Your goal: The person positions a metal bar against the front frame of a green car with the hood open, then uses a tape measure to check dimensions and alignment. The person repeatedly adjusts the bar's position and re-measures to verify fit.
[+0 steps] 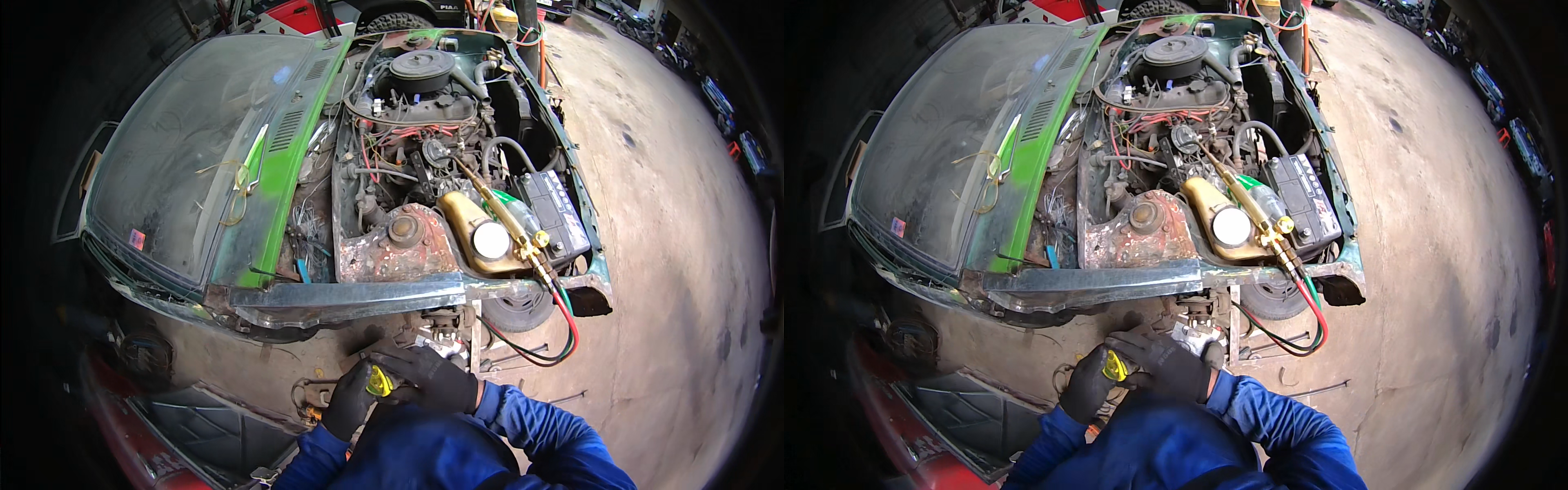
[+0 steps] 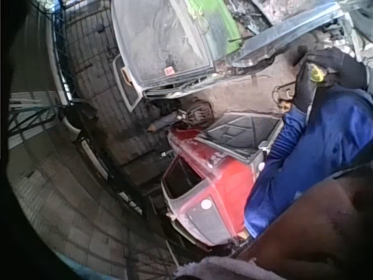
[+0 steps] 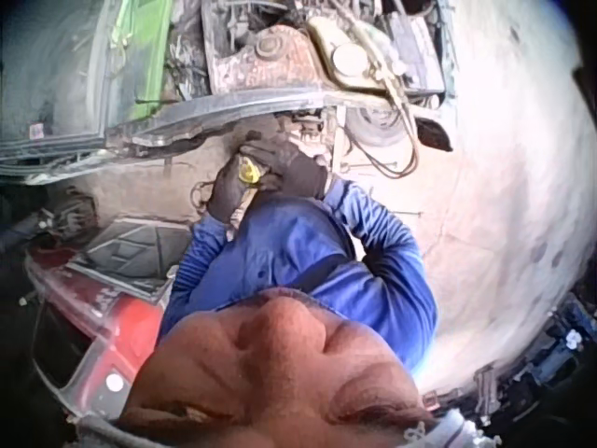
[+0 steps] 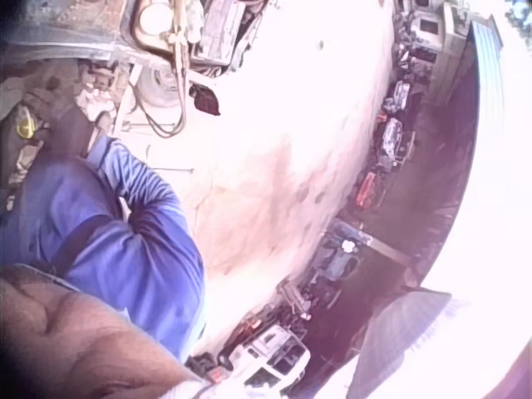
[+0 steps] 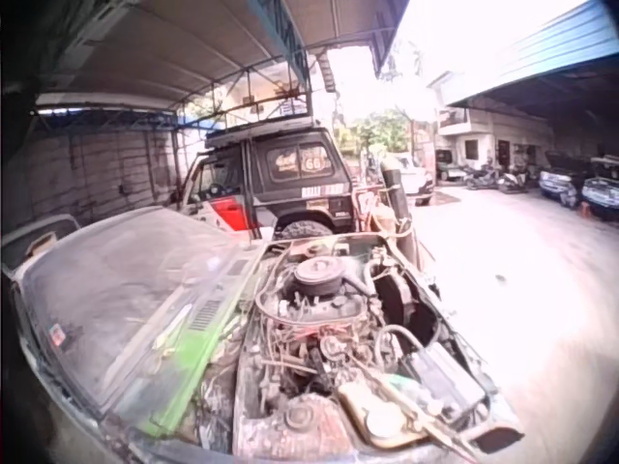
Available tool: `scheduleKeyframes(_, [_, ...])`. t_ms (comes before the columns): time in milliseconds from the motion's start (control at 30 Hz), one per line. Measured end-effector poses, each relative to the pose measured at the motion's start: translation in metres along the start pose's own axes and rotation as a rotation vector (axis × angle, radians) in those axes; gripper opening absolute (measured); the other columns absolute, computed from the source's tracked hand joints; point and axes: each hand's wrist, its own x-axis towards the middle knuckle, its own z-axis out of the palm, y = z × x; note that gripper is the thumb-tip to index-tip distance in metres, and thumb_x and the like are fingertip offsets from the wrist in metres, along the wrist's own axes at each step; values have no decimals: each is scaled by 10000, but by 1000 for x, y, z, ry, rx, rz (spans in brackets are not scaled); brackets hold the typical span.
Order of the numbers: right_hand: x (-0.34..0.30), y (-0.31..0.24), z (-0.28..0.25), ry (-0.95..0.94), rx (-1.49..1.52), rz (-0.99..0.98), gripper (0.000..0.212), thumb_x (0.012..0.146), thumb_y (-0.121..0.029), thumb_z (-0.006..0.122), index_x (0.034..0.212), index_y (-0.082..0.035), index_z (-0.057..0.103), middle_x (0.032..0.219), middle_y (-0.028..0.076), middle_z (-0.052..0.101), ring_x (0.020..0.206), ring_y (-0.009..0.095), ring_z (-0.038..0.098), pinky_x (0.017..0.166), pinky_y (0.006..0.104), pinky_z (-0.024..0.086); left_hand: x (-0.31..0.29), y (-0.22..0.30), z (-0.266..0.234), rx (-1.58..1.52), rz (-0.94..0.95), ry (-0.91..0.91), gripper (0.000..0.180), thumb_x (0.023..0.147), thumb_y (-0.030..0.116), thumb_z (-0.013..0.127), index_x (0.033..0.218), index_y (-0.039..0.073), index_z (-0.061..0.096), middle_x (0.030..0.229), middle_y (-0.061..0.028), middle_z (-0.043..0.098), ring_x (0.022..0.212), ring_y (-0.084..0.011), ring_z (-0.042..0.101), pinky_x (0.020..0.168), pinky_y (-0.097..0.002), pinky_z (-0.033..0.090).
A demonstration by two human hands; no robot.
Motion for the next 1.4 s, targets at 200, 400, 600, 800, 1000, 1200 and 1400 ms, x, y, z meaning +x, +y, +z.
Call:
scheduleKeyframes(200, [-76,31,38,235,-20,294,799,1006,-329,827,1660,5,513,1600,283,602,1444,458,609,1203,540,503,25,-39,28,-107,-160,-14,290,1224,119,507,1440,-4,656,1290,-93,736,1177,-170,720,1043,-354,595])
scheduleKeyframes(400, [-142,55,65,277,313,710,785,1035,-422,781,1601,66,538,1550,331,599,1468,495,571,1237,534,482,44,-99,69,207,-246,49,344,1071,58,736,1400,-31,686,1341,-178,728,1215,-266,744,1063,-406,596])
scheduleKeyframes(600, [-189,80,92,341,439,838,915,1006,-521,820,1630,75,513,1634,342,549,1468,513,571,1261,530,463,49,-147,85,590,-165,-228,569,955,64,833,1497,15,667,1408,-203,682,1320,-363,685,1131,-435,559])
scheduleKeyframes(800, [-213,86,99,447,348,880,886,987,-424,887,1621,91,544,1449,297,683,1346,427,676,1150,497,538,63,-153,112,337,-290,-299,543,1068,153,762,1577,37,611,1438,-168,675,1293,-324,705,1075,-467,611])
scheduleKeyframes(1000, [-215,81,62,501,267,686,683,1057,-295,793,1626,19,585,1381,272,703,1303,422,665,1136,488,527,72,-114,137,-231,-833,11,441,1183,319,658,1540,68,593,1391,-117,693,1185,-269,757,978,-468,661])
scheduleKeyframes(1200, [-194,83,35,397,162,574,606,1058,-379,772,1582,-93,672,1352,224,692,1225,419,691,1049,507,563,60,-106,125,-133,-601,-113,395,1176,274,664,1511,69,620,1395,-131,692,1209,-277,757,1053,-459,640])
scheduleKeyframes(1400, [-146,66,11,253,42,494,553,1063,-415,770,1498,-79,706,1259,225,725,1119,456,739,964,545,607,47,-79,110,-352,-593,83,357,1145,222,718,1437,21,676,1341,-142,744,1166,-259,788,1029,-423,665])
